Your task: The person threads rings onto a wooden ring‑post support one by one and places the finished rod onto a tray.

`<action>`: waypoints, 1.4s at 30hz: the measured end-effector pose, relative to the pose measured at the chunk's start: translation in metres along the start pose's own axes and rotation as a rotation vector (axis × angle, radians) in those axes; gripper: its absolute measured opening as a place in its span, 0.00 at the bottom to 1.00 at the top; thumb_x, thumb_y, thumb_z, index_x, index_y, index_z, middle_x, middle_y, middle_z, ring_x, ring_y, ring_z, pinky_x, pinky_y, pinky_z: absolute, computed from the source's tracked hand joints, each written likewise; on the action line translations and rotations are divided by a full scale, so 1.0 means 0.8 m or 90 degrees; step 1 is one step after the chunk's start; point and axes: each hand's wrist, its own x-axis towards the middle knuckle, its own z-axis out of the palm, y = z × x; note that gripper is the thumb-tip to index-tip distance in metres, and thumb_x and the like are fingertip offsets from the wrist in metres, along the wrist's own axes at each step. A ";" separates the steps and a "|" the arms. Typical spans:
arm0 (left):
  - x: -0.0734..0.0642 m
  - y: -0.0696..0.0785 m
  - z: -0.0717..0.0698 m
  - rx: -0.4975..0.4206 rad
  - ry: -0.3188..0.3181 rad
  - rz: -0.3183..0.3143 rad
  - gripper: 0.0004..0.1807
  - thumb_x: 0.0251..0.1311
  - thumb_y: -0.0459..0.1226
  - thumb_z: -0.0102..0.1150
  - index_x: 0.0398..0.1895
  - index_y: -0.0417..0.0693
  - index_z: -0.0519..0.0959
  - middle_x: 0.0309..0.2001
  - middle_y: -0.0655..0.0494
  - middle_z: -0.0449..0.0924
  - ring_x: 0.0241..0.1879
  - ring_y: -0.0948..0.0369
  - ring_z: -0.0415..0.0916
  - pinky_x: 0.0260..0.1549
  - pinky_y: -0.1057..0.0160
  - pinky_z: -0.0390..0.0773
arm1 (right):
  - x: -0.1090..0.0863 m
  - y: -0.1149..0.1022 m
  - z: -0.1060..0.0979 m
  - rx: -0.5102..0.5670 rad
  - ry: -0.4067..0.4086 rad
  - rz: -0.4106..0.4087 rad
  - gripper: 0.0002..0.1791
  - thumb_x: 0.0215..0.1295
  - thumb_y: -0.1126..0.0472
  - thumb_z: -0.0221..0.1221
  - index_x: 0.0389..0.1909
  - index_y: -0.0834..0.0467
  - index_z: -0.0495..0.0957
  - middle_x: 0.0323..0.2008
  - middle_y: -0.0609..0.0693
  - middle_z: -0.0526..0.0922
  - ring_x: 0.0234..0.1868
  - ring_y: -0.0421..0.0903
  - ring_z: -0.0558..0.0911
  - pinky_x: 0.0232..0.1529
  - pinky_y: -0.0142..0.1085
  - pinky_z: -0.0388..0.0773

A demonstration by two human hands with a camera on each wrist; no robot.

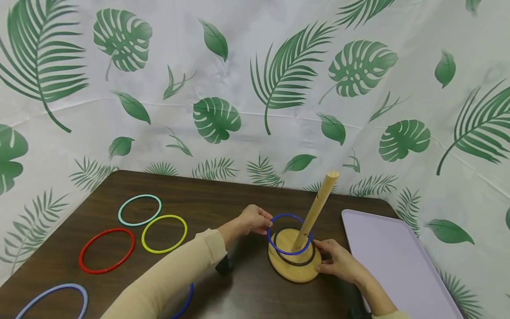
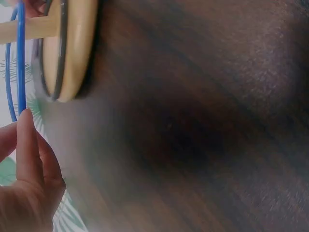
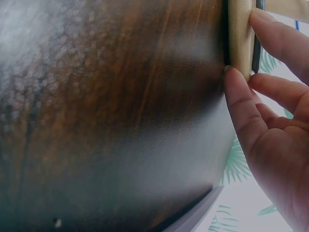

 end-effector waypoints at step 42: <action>0.000 -0.014 0.037 0.033 0.051 -0.002 0.06 0.52 0.23 0.62 0.34 0.31 0.81 0.24 0.51 0.78 0.19 0.65 0.75 0.28 0.63 0.84 | 0.001 0.002 0.001 0.024 0.001 -0.003 0.40 0.51 0.67 0.69 0.61 0.78 0.61 0.50 0.69 0.65 0.52 0.66 0.70 0.44 0.36 0.81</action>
